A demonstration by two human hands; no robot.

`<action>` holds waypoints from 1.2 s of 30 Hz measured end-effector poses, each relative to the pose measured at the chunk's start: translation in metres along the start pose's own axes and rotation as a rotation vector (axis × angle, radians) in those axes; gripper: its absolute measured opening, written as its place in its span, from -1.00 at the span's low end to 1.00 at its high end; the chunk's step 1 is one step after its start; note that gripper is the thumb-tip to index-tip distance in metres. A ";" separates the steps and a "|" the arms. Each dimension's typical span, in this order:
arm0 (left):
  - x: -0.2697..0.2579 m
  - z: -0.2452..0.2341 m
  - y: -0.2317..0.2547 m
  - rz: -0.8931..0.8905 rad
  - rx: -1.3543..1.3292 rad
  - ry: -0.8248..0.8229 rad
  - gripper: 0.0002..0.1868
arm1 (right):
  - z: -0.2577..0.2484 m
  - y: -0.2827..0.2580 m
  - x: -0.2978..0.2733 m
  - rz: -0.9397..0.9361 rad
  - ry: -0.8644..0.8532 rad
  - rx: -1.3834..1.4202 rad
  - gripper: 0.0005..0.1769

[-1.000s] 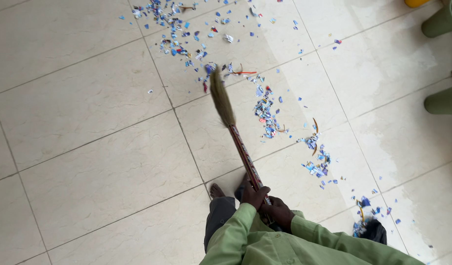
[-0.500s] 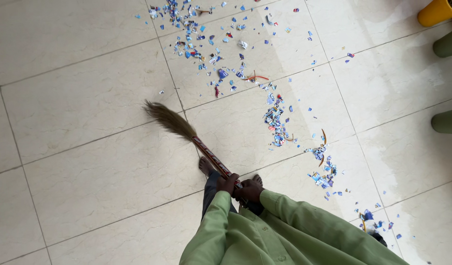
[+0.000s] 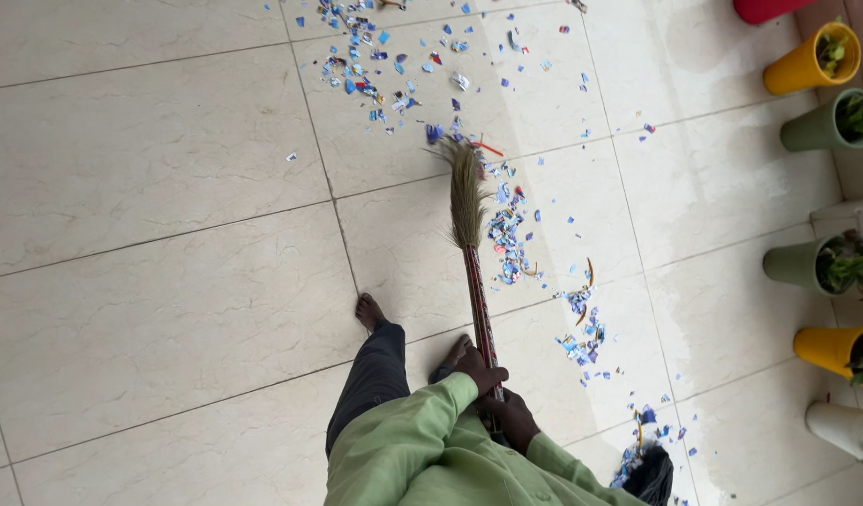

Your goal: The person sweeps confetti and debris across the floor using a broom.

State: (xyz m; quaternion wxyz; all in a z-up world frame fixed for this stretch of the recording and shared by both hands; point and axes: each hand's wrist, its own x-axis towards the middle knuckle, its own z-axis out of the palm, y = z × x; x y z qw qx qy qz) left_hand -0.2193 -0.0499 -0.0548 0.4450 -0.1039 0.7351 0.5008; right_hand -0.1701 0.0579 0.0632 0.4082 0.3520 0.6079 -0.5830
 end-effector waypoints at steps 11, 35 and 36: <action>-0.049 -0.104 0.004 -0.110 -0.464 0.385 -0.15 | 0.050 -0.077 0.037 -0.076 -0.333 -0.250 -0.73; -0.003 -0.130 0.059 -0.038 -0.109 0.018 -0.07 | 0.057 -0.105 0.032 0.037 -0.056 0.124 -0.82; -0.009 -0.132 0.064 -0.023 -0.112 0.021 -0.08 | 0.059 -0.106 0.029 0.029 -0.077 0.156 -0.83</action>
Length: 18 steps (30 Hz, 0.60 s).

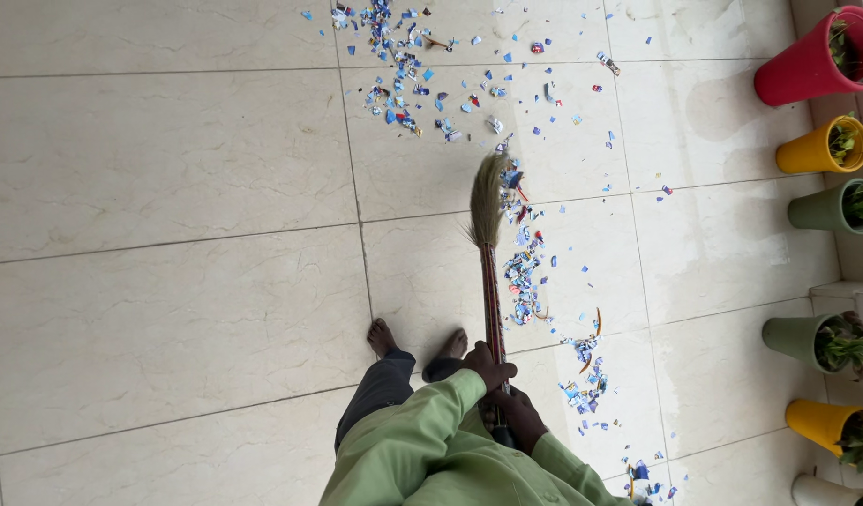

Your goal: The person sweeps confetti and debris across the floor using a broom.

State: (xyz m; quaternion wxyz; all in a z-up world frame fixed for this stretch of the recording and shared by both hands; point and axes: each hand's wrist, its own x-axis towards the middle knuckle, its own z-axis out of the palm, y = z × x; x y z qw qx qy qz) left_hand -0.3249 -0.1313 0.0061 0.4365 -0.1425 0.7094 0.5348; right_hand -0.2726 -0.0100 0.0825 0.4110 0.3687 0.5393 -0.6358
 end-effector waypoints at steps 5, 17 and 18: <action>0.013 -0.024 -0.009 0.106 -0.065 0.236 -0.16 | 0.016 -0.029 0.011 -0.102 -0.186 -0.119 -0.80; 0.085 -0.155 -0.005 -0.123 -0.518 0.540 -0.47 | 0.094 -0.168 0.123 -0.048 -0.341 -0.632 -0.79; 0.095 -0.159 -0.003 -0.155 -0.544 0.529 -0.50 | 0.091 -0.173 0.136 -0.061 -0.355 -0.648 -0.79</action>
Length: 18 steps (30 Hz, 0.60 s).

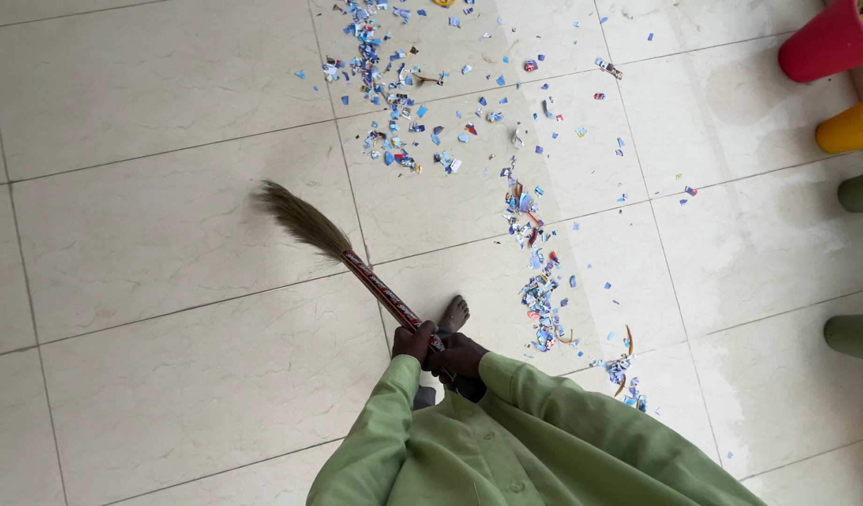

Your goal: The person sweeps confetti and debris across the floor using a broom.

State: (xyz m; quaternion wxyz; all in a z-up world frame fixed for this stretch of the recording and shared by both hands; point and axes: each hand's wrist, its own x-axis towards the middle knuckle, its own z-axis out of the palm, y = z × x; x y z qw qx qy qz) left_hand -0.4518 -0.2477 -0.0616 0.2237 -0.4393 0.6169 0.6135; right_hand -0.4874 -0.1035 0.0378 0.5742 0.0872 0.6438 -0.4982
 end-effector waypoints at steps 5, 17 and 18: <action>0.033 0.057 0.003 0.076 0.122 -0.138 -0.43 | -0.043 0.018 0.007 0.014 0.111 0.069 -0.78; -0.023 0.170 0.044 0.168 0.560 -0.479 -0.05 | -0.095 0.066 -0.078 0.040 0.328 0.542 -0.80; -0.026 0.165 0.054 0.187 0.576 -0.479 -0.05 | -0.095 0.061 -0.078 0.037 0.326 0.523 -0.79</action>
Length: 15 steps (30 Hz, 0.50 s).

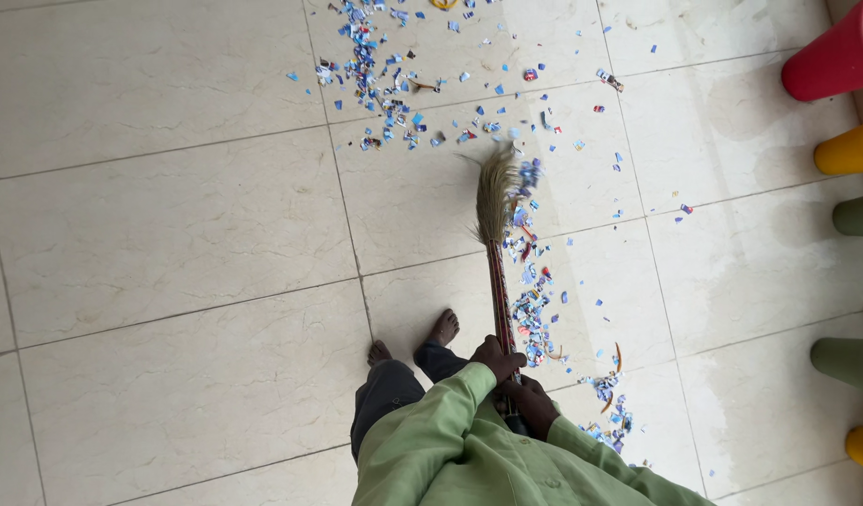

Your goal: The person sweeps confetti and debris across the floor using a broom.

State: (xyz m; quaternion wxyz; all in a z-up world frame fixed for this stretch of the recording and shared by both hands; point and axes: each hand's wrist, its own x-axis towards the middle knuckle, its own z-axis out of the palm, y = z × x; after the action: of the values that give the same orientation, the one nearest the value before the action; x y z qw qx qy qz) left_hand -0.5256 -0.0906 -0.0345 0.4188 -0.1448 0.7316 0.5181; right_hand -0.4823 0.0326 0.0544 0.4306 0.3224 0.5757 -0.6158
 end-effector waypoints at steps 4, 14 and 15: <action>-0.015 -0.034 0.013 0.039 -0.076 0.154 -0.13 | 0.023 -0.030 -0.008 -0.025 -0.053 -0.071 -0.79; 0.002 -0.119 -0.054 -0.065 -0.562 0.568 -0.34 | 0.102 -0.084 0.067 -0.123 -0.340 -0.436 -0.73; 0.008 -0.126 -0.062 -0.112 -0.554 0.587 -0.36 | 0.106 -0.089 0.074 -0.093 -0.319 -0.508 -0.73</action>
State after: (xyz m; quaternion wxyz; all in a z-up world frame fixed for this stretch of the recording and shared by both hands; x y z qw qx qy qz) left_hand -0.5484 -0.2255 -0.0657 0.1648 -0.4334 0.6439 0.6086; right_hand -0.5836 -0.0872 0.0401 0.5538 0.0767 0.6505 -0.5140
